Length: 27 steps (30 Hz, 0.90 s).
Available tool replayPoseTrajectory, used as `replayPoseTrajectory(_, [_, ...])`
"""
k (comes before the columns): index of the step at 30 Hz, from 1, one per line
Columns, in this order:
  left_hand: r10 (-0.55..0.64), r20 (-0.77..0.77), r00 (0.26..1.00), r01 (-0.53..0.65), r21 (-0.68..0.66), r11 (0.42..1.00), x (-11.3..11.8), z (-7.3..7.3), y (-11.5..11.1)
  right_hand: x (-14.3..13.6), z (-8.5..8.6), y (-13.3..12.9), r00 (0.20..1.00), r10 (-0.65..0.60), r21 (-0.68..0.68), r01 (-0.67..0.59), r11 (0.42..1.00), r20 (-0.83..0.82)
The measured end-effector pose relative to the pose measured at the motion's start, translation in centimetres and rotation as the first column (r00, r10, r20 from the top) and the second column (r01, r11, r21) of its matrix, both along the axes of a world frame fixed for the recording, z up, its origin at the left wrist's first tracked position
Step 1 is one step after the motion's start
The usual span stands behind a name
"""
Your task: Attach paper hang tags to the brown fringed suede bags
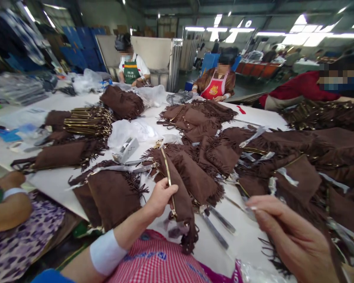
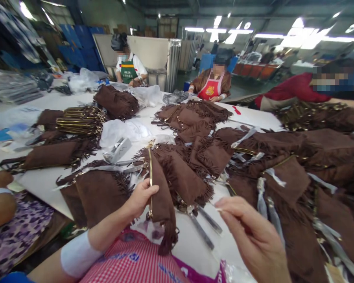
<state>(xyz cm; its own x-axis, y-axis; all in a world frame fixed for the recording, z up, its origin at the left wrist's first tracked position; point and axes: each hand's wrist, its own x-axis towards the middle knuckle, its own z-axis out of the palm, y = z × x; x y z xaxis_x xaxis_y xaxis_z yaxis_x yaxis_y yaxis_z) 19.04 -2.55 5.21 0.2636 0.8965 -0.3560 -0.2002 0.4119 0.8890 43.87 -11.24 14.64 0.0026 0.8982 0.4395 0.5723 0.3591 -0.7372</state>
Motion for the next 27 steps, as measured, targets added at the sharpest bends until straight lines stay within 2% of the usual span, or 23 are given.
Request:
replayPoseTrajectory(1, [0.056,0.05,0.997,-0.053,-0.071,0.996,-0.4,0.2,-0.1,-0.5,-0.7,-0.6,0.995,0.102,-0.089,-0.102,0.991,-0.005])
replayPoseTrajectory(3, [0.147,0.127,0.981,-0.121,-0.19,0.974,-1.0,0.9,-0.8,-1.7,-2.2,-1.8,0.962,0.27,-0.265,-0.269,0.926,-0.034])
replayPoseTrajectory(6, [0.261,0.214,0.941,-0.161,-0.396,0.904,-1.6,2.3,-2.9,-3.8,-4.3,-3.2,0.926,0.359,-0.467,-0.368,0.804,-0.112])
replayPoseTrajectory(9, [0.323,0.24,0.916,-0.128,-0.587,0.799,-2.4,3.1,-5.1,-5.5,-5.6,-4.1,0.907,0.315,-0.612,-0.421,0.669,-0.279])
replayPoseTrajectory(11, [0.342,0.244,0.907,-0.099,-0.666,0.739,-3.0,3.0,-6.0,-6.3,-6.3,-4.4,0.862,0.239,-0.637,-0.494,0.592,-0.446])
replayPoseTrajectory(14, [0.373,0.226,0.9,-0.102,-0.722,0.684,-3.5,2.4,-6.3,-7.2,-7.5,-4.5,0.786,0.108,-0.626,-0.559,0.543,-0.608])
replayPoseTrajectory(18, [0.385,0.177,0.906,-0.12,-0.763,0.635,-3.4,1.6,-5.9,-8.0,-9.6,-4.2,0.78,-0.038,-0.689,-0.526,0.498,-0.624])
replayPoseTrajectory(19, [0.384,0.168,0.908,-0.121,-0.771,0.625,-3.3,1.5,-5.8,-8.0,-10.0,-4.1,0.799,-0.038,-0.697,-0.498,0.515,-0.599])
replayPoseTrajectory(20, [0.383,0.158,0.91,-0.126,-0.776,0.618,-3.2,1.5,-5.7,-8.0,-10.3,-4.0,0.833,-0.013,-0.694,-0.452,0.561,-0.553])
replayPoseTrajectory(22, [0.378,0.147,0.914,-0.128,-0.78,0.613,-3.0,1.4,-5.5,-7.9,-10.6,-3.9,0.918,0.075,-0.624,-0.323,0.711,-0.39])
replayPoseTrajectory(24, [0.372,0.149,0.916,-0.123,-0.779,0.614,-2.9,1.3,-5.2,-7.7,-10.8,-3.8,0.97,0.139,-0.476,-0.22,0.851,-0.199])
replayPoseTrajectory(25, [0.371,0.155,0.916,-0.119,-0.777,0.618,-2.8,1.1,-5.1,-7.7,-10.9,-3.8,0.979,0.161,-0.405,-0.198,0.893,-0.124])
replayPoseTrajectory(27, [0.369,0.171,0.913,-0.107,-0.774,0.624,-2.8,0.7,-4.7,-7.7,-11.5,-3.6,0.979,0.202,-0.292,-0.193,0.937,0.002])
